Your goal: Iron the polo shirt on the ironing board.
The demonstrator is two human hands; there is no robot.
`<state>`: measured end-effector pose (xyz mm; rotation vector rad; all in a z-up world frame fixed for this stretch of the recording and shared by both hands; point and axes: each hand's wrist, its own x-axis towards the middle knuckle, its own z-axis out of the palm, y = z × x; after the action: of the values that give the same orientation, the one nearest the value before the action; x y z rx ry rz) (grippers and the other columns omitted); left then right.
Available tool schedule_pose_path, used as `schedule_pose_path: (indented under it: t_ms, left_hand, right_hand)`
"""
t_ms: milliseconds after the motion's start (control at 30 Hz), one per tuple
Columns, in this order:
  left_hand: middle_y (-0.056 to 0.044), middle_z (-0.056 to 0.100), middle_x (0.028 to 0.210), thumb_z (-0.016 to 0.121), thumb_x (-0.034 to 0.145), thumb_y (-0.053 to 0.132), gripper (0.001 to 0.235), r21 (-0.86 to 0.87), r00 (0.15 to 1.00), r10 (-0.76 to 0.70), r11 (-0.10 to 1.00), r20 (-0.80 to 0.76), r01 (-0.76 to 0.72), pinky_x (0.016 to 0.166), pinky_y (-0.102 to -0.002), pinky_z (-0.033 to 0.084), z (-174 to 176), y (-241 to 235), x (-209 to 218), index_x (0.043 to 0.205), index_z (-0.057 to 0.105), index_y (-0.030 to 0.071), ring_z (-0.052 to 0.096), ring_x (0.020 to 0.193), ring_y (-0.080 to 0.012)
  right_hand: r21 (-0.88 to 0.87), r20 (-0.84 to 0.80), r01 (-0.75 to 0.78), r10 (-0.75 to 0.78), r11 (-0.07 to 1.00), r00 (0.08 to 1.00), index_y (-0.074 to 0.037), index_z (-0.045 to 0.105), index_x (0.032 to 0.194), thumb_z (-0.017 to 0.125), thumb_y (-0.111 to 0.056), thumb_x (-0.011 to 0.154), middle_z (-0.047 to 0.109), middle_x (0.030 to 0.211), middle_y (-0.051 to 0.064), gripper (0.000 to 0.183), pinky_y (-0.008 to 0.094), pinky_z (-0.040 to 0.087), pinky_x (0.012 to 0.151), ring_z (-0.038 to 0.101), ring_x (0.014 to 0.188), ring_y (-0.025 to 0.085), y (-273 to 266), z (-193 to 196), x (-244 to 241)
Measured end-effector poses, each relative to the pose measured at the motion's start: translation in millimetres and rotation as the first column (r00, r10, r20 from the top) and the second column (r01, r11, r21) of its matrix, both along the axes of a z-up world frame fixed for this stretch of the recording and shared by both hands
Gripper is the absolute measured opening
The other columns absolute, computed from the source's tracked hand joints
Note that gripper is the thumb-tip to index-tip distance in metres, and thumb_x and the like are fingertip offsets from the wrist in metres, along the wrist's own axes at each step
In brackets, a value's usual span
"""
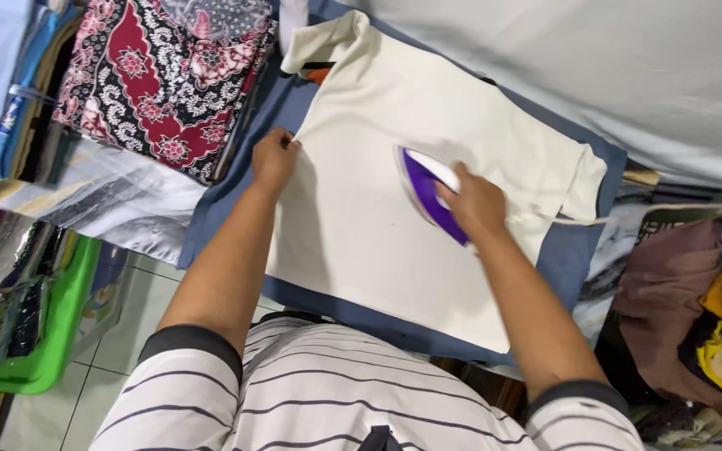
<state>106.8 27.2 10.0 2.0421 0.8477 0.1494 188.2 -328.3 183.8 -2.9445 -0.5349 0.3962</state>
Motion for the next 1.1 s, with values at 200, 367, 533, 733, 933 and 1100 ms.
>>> schedule_pose_path:
  t_ms: [200,367,533,733,933,1100]
  left_hand:
    - [-0.014,0.075,0.093,0.075,0.087,0.022,0.02,-0.021,0.999,0.019,1.0,-0.049,-0.02,0.08,-0.042,0.054,23,-5,-1,0.099,0.07,0.007,0.072,0.087,-0.0308]
    - [-0.015,0.075,0.093,0.077,0.087,0.027,0.026,0.003,0.991,-0.1,0.995,-0.084,0.101,0.08,-0.042,0.054,44,-4,-16,0.1,0.071,0.006,0.072,0.087,-0.0319]
    - [-0.016,0.074,0.093,0.084,0.079,0.035,0.037,0.039,0.93,-0.282,0.953,-0.237,0.299,0.077,-0.044,0.054,28,6,-51,0.098,0.073,0.006,0.071,0.087,-0.0336]
    - [-0.015,0.075,0.091,0.077,0.085,0.033,0.03,-0.059,0.966,-0.201,0.979,-0.16,0.194,0.079,-0.043,0.055,0,14,-66,0.096,0.072,0.005,0.073,0.086,-0.0318]
    - [-0.016,0.075,0.092,0.076,0.085,0.032,0.031,-0.061,0.962,-0.206,0.978,-0.182,0.198,0.08,-0.044,0.054,-8,19,-66,0.099,0.072,0.005,0.072,0.088,-0.0331]
    - [-0.019,0.074,0.093,0.075,0.084,0.035,0.036,-0.03,0.949,-0.279,0.96,-0.147,0.278,0.078,-0.045,0.055,-20,24,-67,0.103,0.072,0.004,0.071,0.087,-0.0358]
  right_hand:
    - [-0.128,0.058,0.166,-0.159,0.978,0.986,-0.01,0.067,0.12,0.068,-0.053,0.094,0.074,0.091,0.024,0.05,0.052,0.054,0.076,0.071,0.086,0.044,-189,-6,1]
    - [-0.15,0.042,0.222,-0.219,0.963,0.975,-0.01,0.068,0.111,0.07,-0.053,0.092,0.075,0.091,0.022,0.047,0.051,0.056,0.076,0.073,0.084,0.041,-227,-11,5]
    - [-0.109,0.016,0.121,-0.12,0.987,0.993,-0.013,0.07,0.106,0.072,-0.055,0.088,0.075,0.089,0.02,0.046,0.05,0.056,0.074,0.073,0.084,0.041,-146,4,14]
    - [-0.008,-0.01,-0.112,0.112,0.994,0.994,-0.013,0.069,0.114,0.072,-0.053,0.087,0.075,0.087,0.019,0.048,0.051,0.055,0.074,0.072,0.083,0.04,9,6,21]
    - [0.158,0.074,-0.288,0.279,0.945,0.957,-0.01,0.068,0.123,0.076,-0.047,0.082,0.075,0.092,0.018,0.056,0.05,0.054,0.077,0.071,0.087,0.039,157,-13,21]
    - [0.118,0.011,-0.269,0.269,0.956,0.963,-0.011,0.066,0.119,0.075,-0.045,0.087,0.074,0.092,0.016,0.047,0.05,0.054,0.079,0.071,0.089,0.037,205,-12,19]
